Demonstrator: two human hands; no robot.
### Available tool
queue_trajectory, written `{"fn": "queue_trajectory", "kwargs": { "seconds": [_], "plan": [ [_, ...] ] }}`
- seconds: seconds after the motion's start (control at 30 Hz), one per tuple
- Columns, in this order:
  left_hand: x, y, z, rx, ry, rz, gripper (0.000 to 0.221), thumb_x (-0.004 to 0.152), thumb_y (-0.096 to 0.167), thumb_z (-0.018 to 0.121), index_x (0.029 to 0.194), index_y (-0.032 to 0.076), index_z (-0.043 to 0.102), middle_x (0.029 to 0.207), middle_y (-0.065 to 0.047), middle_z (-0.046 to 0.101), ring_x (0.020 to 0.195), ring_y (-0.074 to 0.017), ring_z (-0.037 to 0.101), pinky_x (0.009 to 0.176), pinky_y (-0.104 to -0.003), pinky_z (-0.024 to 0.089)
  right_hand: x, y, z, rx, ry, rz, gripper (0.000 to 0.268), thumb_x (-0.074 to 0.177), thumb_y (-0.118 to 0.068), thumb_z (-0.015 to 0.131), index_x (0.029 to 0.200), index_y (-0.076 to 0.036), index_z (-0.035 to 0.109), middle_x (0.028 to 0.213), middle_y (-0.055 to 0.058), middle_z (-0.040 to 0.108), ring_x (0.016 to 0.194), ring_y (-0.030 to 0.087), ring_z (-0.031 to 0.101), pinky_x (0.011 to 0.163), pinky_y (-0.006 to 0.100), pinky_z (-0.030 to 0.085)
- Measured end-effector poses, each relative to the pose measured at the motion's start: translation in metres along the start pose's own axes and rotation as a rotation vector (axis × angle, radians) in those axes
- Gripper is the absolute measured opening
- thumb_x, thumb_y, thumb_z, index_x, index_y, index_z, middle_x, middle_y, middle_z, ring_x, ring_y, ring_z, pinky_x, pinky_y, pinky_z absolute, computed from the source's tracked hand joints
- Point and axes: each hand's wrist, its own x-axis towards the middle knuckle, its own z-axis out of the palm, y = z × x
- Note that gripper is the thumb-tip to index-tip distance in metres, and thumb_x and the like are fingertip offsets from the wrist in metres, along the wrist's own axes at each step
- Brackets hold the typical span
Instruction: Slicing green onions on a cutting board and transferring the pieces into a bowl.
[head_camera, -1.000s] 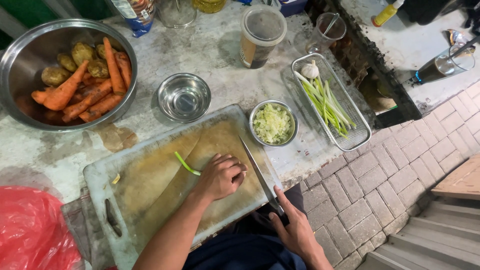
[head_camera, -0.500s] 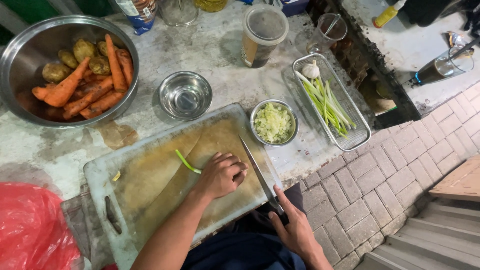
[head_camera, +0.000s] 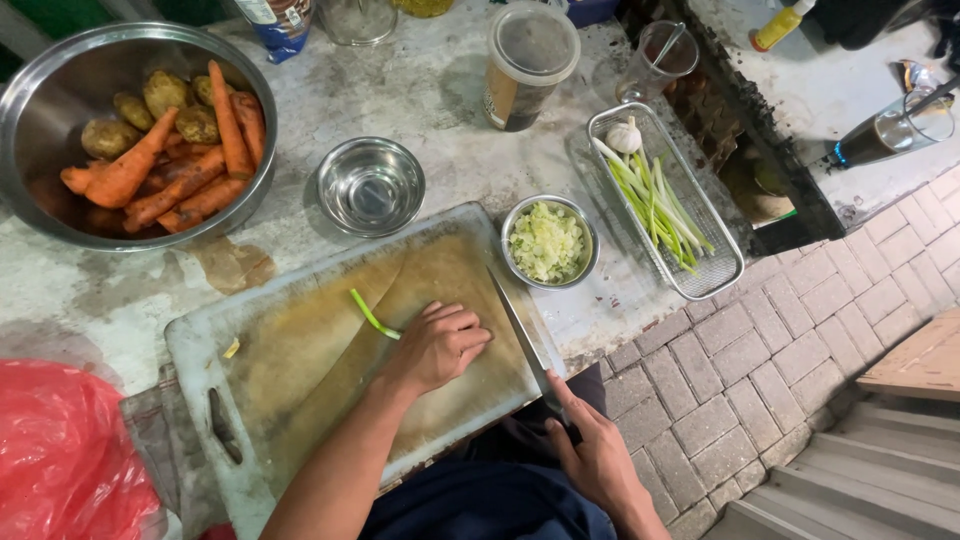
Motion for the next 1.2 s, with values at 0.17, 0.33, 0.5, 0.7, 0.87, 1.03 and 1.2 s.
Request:
{"fn": "queue_trajectory", "kwargs": {
  "seconds": [0.17, 0.33, 0.5, 0.7, 0.87, 1.03, 1.2],
  "plan": [
    [0.000, 0.001, -0.004, 0.031, 0.017, 0.000, 0.015, 0.079, 0.007, 0.080, 0.080, 0.013, 0.067, 0.076, 0.001, 0.061, 0.072, -0.0214, 0.057, 0.061, -0.034, 0.038, 0.000, -0.004, -0.001, 0.004, -0.002, 0.062, 0.060, 0.090, -0.020, 0.057, 0.147, -0.022, 0.041, 0.140, 0.009, 0.060, 0.081, 0.024, 0.051, 0.066, 0.031, 0.050],
    [0.002, 0.004, -0.009, 0.016, 0.009, -0.006, 0.007, 0.082, 0.006, 0.069, 0.083, 0.012, 0.067, 0.078, 0.000, 0.063, 0.074, -0.0202, 0.058, 0.064, -0.035, 0.042, -0.001, 0.002, 0.000, -0.005, -0.004, 0.024, 0.060, 0.090, -0.020, 0.056, 0.147, -0.020, 0.041, 0.140, 0.007, 0.060, 0.101, 0.025, 0.072, 0.070, 0.030, 0.055],
    [0.000, 0.001, -0.010, 0.055, 0.007, 0.010, 0.010, 0.078, 0.004, 0.067, 0.083, 0.013, 0.069, 0.080, -0.002, 0.064, 0.074, -0.0213, 0.059, 0.063, -0.035, 0.042, -0.001, 0.002, 0.000, -0.004, 0.011, 0.028, 0.060, 0.089, -0.018, 0.057, 0.147, -0.020, 0.041, 0.142, 0.007, 0.059, 0.109, 0.024, 0.071, 0.074, 0.029, 0.056],
    [0.001, -0.002, -0.013, 0.015, 0.014, 0.018, 0.009, 0.083, 0.005, 0.072, 0.079, 0.012, 0.069, 0.079, -0.002, 0.059, 0.076, -0.0239, 0.057, 0.064, -0.037, 0.041, -0.003, 0.004, -0.003, -0.009, -0.014, 0.043, 0.064, 0.087, -0.011, 0.054, 0.149, -0.019, 0.041, 0.131, 0.016, 0.064, 0.109, 0.031, 0.068, 0.086, 0.033, 0.051],
    [-0.003, -0.004, -0.010, 0.009, 0.013, -0.010, 0.010, 0.082, 0.003, 0.071, 0.078, 0.012, 0.067, 0.080, -0.002, 0.058, 0.079, -0.0237, 0.057, 0.066, -0.036, 0.044, -0.010, -0.011, -0.006, -0.082, -0.094, 0.109, 0.067, 0.087, -0.011, 0.053, 0.150, -0.026, 0.037, 0.123, 0.011, 0.067, 0.068, 0.028, 0.062, 0.060, 0.035, 0.050],
    [-0.002, -0.005, -0.010, 0.002, 0.002, -0.014, 0.012, 0.081, 0.001, 0.068, 0.075, 0.011, 0.065, 0.077, -0.002, 0.057, 0.078, -0.0236, 0.056, 0.066, -0.036, 0.044, -0.014, -0.012, -0.007, -0.099, -0.160, 0.121, 0.071, 0.084, -0.010, 0.054, 0.149, -0.027, 0.036, 0.140, 0.008, 0.060, 0.038, 0.031, 0.052, 0.050, 0.037, 0.050],
    [-0.003, -0.004, -0.007, 0.012, 0.018, -0.020, 0.011, 0.081, 0.003, 0.068, 0.082, 0.014, 0.069, 0.081, 0.000, 0.061, 0.078, -0.0241, 0.058, 0.065, -0.036, 0.045, -0.016, -0.008, -0.003, -0.091, -0.180, 0.065, 0.073, 0.084, -0.008, 0.054, 0.152, -0.024, 0.033, 0.111, 0.007, 0.071, 0.087, 0.036, 0.065, 0.067, 0.039, 0.052]
  ]
}}
